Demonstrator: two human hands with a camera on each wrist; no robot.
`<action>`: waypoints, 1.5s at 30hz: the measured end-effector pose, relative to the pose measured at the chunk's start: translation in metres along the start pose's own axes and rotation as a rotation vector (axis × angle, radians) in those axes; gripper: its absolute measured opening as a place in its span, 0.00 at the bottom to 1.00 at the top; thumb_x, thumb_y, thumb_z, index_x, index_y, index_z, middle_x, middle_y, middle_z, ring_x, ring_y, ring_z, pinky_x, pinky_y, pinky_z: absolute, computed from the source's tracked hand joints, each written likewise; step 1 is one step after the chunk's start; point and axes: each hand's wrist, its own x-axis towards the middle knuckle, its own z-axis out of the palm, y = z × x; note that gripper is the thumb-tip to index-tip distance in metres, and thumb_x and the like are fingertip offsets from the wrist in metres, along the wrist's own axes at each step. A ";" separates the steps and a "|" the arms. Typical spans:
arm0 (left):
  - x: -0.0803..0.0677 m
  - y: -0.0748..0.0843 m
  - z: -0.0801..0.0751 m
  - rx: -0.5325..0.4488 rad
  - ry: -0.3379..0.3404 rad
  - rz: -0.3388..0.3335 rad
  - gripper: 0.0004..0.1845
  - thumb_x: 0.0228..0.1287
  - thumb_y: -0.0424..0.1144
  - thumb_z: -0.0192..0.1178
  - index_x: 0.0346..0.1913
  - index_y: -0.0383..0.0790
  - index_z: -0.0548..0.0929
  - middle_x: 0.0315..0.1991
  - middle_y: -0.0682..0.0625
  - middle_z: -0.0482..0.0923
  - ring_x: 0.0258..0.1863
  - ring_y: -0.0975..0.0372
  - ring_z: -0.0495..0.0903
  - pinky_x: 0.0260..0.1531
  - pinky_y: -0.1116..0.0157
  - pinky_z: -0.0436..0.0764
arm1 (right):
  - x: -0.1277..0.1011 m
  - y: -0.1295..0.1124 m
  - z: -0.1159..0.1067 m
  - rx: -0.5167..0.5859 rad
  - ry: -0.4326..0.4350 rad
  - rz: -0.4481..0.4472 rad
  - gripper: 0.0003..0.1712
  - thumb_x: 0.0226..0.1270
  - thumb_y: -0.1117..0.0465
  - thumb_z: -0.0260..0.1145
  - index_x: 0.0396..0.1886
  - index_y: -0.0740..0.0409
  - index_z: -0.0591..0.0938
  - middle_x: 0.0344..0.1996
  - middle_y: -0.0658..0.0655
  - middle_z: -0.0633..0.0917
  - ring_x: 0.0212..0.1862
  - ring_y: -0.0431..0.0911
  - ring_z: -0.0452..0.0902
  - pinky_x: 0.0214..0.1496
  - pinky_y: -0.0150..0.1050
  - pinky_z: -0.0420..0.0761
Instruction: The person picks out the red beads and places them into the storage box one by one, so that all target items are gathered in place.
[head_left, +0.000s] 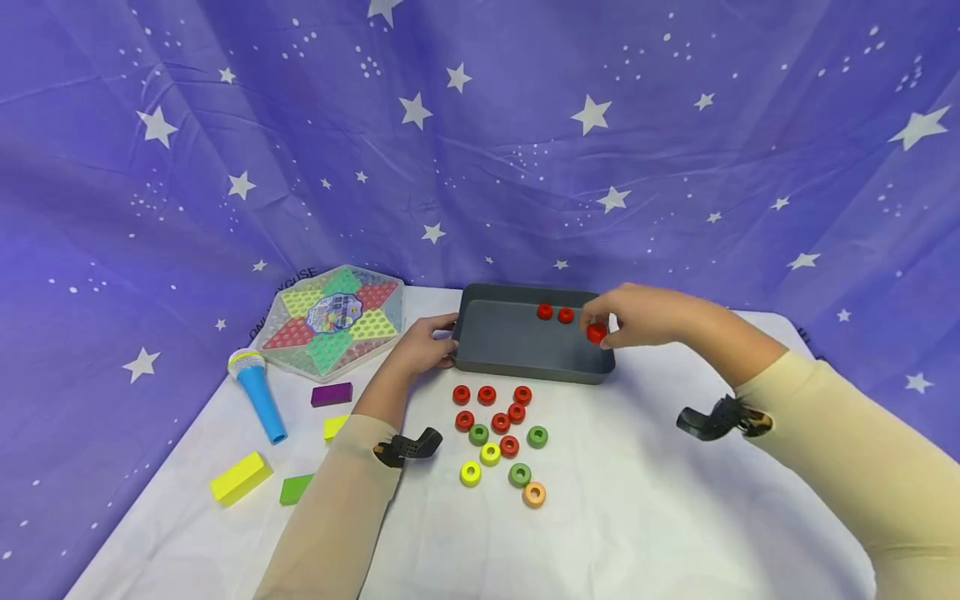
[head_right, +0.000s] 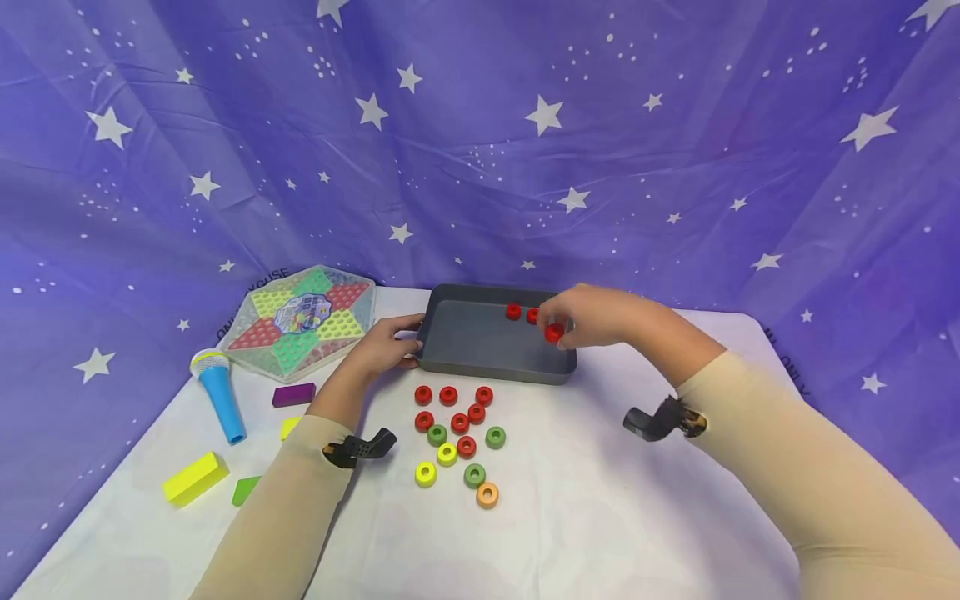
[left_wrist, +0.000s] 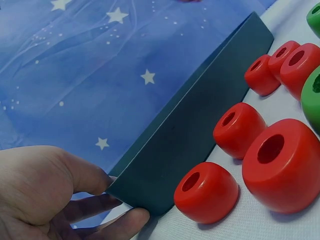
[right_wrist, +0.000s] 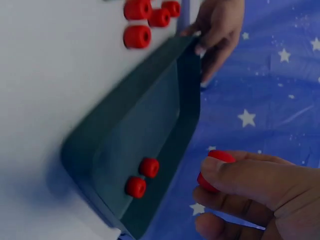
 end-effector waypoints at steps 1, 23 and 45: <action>0.000 0.000 0.000 0.000 0.000 0.000 0.32 0.67 0.28 0.58 0.74 0.44 0.71 0.69 0.41 0.73 0.44 0.52 0.84 0.35 0.63 0.89 | 0.004 0.003 -0.006 -0.006 -0.001 -0.006 0.16 0.62 0.66 0.71 0.49 0.47 0.85 0.38 0.48 0.85 0.38 0.46 0.78 0.39 0.40 0.81; -0.002 0.004 0.000 0.011 -0.002 0.005 0.33 0.66 0.28 0.58 0.75 0.43 0.70 0.68 0.40 0.73 0.45 0.52 0.84 0.34 0.63 0.89 | 0.135 0.011 -0.005 -0.178 0.076 0.024 0.18 0.63 0.64 0.70 0.54 0.54 0.86 0.43 0.55 0.87 0.48 0.52 0.81 0.53 0.51 0.82; -0.001 0.001 -0.001 -0.007 -0.008 -0.013 0.33 0.66 0.28 0.58 0.75 0.44 0.70 0.69 0.40 0.72 0.41 0.55 0.84 0.34 0.64 0.89 | 0.169 0.025 0.042 -0.264 0.061 0.156 0.17 0.66 0.51 0.72 0.53 0.46 0.86 0.41 0.52 0.85 0.43 0.50 0.79 0.42 0.51 0.83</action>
